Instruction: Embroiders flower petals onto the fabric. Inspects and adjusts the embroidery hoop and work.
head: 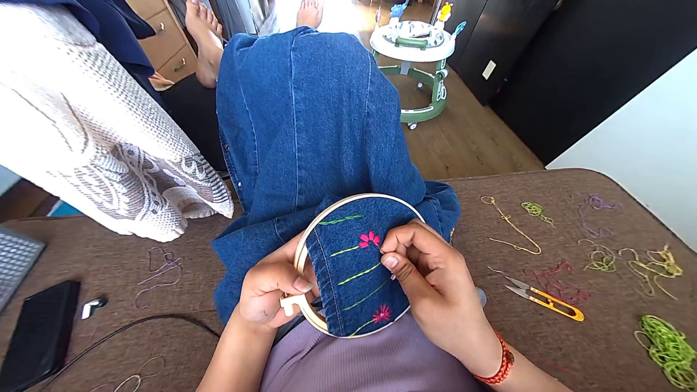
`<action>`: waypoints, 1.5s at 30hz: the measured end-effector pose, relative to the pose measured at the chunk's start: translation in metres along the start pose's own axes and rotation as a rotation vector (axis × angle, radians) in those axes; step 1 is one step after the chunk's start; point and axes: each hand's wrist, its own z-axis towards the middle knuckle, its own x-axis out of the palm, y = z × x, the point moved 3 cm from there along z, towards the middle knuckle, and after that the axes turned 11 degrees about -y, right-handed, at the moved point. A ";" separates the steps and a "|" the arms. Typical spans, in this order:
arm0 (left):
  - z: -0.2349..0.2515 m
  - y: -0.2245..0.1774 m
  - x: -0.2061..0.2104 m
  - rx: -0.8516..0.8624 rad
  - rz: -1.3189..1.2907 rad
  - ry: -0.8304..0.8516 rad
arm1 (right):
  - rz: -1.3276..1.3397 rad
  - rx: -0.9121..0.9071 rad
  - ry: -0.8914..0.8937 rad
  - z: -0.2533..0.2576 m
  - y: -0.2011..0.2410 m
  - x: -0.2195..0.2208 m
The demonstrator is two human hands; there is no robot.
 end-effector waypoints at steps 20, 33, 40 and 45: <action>-0.001 -0.001 0.005 -0.009 0.088 0.023 | 0.122 0.006 0.000 0.008 0.009 0.001; -0.001 -0.001 0.001 -0.014 0.034 0.013 | -0.005 -0.052 -0.032 -0.006 -0.002 -0.004; -0.001 -0.001 0.002 0.000 0.062 0.011 | -0.002 -0.043 -0.038 -0.007 -0.001 -0.002; -0.001 -0.001 0.005 0.010 0.106 0.024 | 0.026 -0.024 -0.039 -0.006 0.001 -0.002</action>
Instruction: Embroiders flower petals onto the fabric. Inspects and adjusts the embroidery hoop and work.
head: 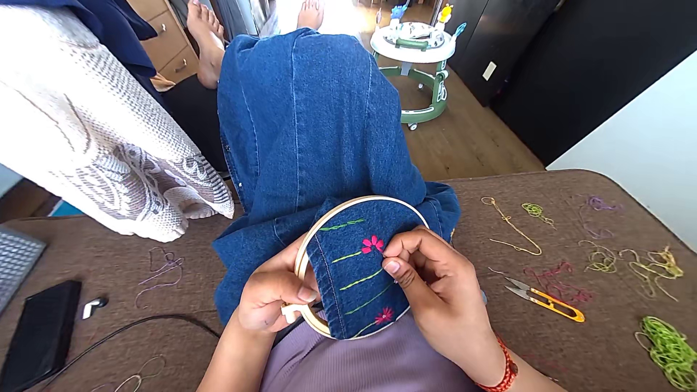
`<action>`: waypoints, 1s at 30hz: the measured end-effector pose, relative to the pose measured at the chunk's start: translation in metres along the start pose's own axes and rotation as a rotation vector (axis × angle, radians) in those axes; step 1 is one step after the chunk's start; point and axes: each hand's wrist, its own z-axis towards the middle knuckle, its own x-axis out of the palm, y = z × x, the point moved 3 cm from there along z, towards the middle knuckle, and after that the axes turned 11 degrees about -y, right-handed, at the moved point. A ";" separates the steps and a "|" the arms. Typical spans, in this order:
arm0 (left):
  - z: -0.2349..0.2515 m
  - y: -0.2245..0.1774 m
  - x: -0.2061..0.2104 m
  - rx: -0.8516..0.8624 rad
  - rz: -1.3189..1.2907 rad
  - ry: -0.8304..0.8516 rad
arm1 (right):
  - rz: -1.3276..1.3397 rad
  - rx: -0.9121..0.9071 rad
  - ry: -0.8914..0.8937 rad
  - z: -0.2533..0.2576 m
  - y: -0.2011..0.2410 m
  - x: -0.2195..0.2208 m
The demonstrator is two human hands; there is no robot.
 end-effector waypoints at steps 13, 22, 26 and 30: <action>0.000 0.000 0.000 -0.023 -0.049 -0.006 | -0.013 0.012 0.031 0.000 0.001 -0.001; 0.001 -0.001 0.002 0.001 0.006 0.001 | -0.013 0.003 0.031 0.001 0.003 -0.001; 0.002 -0.001 0.002 -0.004 -0.008 0.009 | -0.015 0.003 0.035 0.002 0.002 -0.001; 0.001 -0.001 0.002 -0.008 0.003 0.006 | -0.004 0.009 0.027 0.002 0.003 0.000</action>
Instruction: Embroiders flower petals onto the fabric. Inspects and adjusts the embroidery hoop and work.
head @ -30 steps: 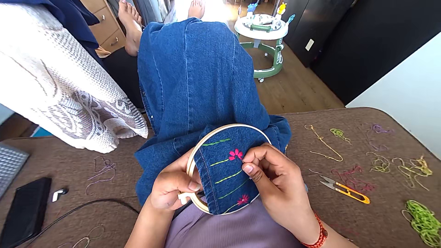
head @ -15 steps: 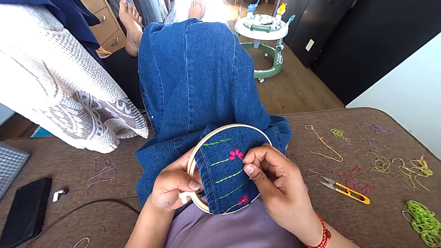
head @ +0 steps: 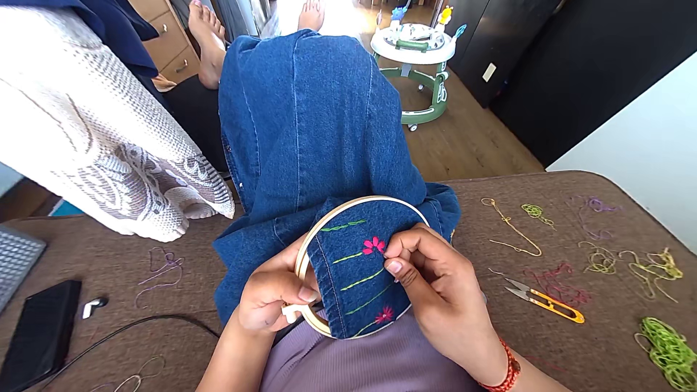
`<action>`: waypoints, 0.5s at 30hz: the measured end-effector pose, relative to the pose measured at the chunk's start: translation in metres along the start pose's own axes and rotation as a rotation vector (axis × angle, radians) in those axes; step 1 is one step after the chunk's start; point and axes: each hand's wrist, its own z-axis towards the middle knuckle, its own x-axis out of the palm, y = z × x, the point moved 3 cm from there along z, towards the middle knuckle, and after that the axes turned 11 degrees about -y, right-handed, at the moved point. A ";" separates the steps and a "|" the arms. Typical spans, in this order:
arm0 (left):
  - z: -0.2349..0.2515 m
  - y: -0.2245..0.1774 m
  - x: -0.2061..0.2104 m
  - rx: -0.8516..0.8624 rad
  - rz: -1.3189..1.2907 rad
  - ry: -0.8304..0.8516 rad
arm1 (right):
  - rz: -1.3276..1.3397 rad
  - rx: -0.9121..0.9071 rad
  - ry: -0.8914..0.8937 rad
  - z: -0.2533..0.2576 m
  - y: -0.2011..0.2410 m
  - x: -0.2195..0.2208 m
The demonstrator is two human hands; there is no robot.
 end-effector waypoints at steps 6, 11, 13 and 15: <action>-0.001 -0.001 0.000 0.013 0.032 -0.007 | 0.048 0.022 -0.007 0.001 0.000 0.001; -0.002 0.000 0.002 0.000 0.047 -0.008 | 0.025 -0.065 0.017 0.013 0.012 0.000; -0.002 0.000 0.003 0.009 0.070 -0.032 | -0.162 -0.204 0.020 0.019 0.022 -0.001; -0.002 0.000 0.003 0.016 0.092 -0.040 | -0.323 -0.297 0.019 0.023 0.032 0.000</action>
